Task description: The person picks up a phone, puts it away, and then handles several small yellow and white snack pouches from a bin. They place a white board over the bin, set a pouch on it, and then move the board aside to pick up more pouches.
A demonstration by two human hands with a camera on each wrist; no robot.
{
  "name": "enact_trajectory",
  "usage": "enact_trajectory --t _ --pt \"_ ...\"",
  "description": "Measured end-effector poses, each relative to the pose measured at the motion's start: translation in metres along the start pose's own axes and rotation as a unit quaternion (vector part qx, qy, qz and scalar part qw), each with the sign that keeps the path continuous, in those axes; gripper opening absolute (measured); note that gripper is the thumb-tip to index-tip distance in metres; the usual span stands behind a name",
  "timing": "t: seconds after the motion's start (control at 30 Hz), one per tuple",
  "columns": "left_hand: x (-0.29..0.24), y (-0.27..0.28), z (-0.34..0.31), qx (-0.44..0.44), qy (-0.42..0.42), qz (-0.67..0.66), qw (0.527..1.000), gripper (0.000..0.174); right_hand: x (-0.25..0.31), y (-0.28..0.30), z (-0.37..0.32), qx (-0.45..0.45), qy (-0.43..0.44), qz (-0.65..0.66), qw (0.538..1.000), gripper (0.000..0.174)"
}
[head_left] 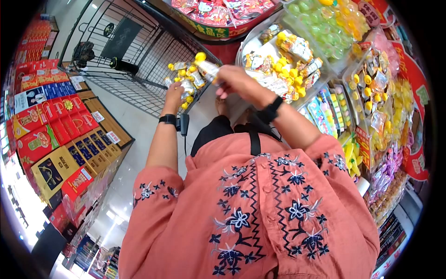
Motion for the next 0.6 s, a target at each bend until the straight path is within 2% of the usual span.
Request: enact_trajectory --t 0.1,0.17,0.23,0.27,0.3,0.37,0.4,0.5,0.6 --pt "0.016 -0.012 0.020 0.004 0.007 0.043 0.999 0.048 -0.044 -0.014 0.045 0.004 -0.064 -0.043 0.997 0.027" --pt "0.022 -0.017 0.028 0.013 0.007 0.047 0.999 0.048 -0.076 -0.013 0.076 0.011 -0.061 -0.015 0.998 0.032" --pt "0.029 -0.013 0.027 0.024 0.006 0.012 1.000 0.048 -0.096 -0.011 0.093 -0.001 -0.066 -0.076 0.995 0.035" --pt "0.018 -0.008 0.022 0.014 -0.008 0.034 0.999 0.046 -0.097 -0.008 0.093 -0.011 -0.040 -0.101 0.994 0.036" --pt "0.007 -0.001 0.017 0.003 -0.022 0.056 0.998 0.045 -0.094 -0.005 0.088 -0.009 -0.044 -0.125 0.991 0.035" --pt "-0.016 0.024 0.022 -0.076 -0.155 0.213 0.962 0.044 -0.077 -0.007 0.069 -0.002 -0.056 -0.174 0.983 0.034" --pt "-0.041 0.022 0.002 -0.043 -0.109 0.141 0.983 0.043 -0.066 -0.006 0.054 0.007 -0.054 -0.175 0.983 0.032" --pt "-0.104 0.006 -0.009 -0.051 -0.255 0.105 0.960 0.040 -0.030 0.005 0.003 0.039 -0.017 -0.100 0.994 0.031" --pt "-0.197 -0.053 -0.072 0.023 -0.357 0.091 0.929 0.038 -0.002 0.042 -0.052 -0.014 0.022 -0.032 0.999 0.028"
Point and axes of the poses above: each hand's wrist, its own z-axis towards the middle knuckle, its own y-axis out of the back of the hand, x = y × z, the point moved 8 cm from there along z, towards the middle knuckle, and after that the axes turned 8 degrees about z, right-handed, at the moved point
